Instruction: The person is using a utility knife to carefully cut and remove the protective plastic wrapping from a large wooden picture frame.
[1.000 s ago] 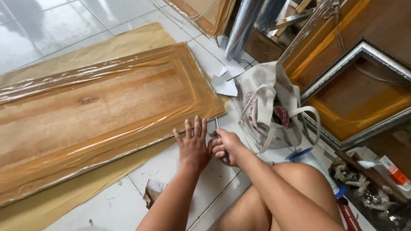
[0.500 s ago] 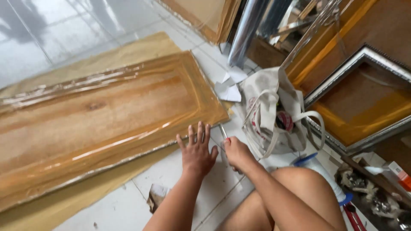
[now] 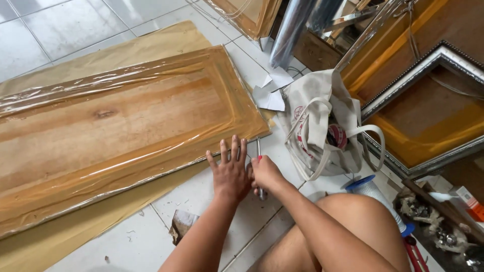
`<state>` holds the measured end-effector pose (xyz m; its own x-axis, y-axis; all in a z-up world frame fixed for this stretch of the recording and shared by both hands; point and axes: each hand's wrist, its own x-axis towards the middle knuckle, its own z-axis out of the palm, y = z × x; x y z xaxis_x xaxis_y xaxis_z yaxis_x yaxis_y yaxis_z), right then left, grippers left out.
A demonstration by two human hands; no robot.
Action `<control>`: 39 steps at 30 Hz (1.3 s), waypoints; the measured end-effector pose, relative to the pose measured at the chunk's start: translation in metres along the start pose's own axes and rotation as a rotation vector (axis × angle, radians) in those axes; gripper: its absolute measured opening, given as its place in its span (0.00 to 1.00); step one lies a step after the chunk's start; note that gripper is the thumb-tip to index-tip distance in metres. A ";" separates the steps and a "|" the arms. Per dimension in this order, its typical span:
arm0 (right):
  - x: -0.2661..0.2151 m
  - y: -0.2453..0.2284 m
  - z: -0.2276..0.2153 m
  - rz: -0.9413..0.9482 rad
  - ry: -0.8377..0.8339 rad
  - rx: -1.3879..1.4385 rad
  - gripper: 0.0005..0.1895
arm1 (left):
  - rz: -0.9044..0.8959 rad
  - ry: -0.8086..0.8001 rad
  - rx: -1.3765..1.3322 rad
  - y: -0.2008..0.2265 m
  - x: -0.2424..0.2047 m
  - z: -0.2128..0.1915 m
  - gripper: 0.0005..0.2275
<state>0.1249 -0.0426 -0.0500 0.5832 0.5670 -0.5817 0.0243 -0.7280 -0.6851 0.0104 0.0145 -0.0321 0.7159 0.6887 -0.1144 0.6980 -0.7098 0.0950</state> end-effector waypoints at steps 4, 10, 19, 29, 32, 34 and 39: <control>-0.052 -0.046 -0.030 0.180 -0.144 0.498 0.21 | 0.004 -0.015 0.038 0.000 -0.001 -0.010 0.35; -0.048 -0.026 -0.029 -0.080 0.001 -0.257 0.21 | -0.009 -0.075 0.036 0.000 -0.003 -0.014 0.34; -0.042 -0.025 -0.041 0.198 -0.191 0.402 0.21 | -0.016 -0.104 0.060 -0.001 -0.002 -0.026 0.35; -0.031 -0.024 -0.049 0.306 -0.407 0.884 0.26 | -0.007 -0.132 0.027 0.002 -0.006 -0.037 0.35; -0.039 -0.028 -0.040 0.170 -0.143 0.535 0.26 | -0.010 -0.140 0.041 0.001 -0.004 -0.035 0.35; -0.043 -0.029 -0.038 0.137 -0.034 0.463 0.26 | -0.006 -0.155 0.052 0.002 -0.005 -0.030 0.36; -0.074 -0.052 -0.051 0.118 0.021 0.784 0.27 | 0.011 -0.176 -0.004 -0.008 -0.001 -0.026 0.38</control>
<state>0.1215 -0.0668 0.0509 0.5618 0.4897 -0.6668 -0.6134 -0.2943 -0.7329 0.0041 0.0231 -0.0065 0.7099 0.6443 -0.2846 0.6905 -0.7163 0.1007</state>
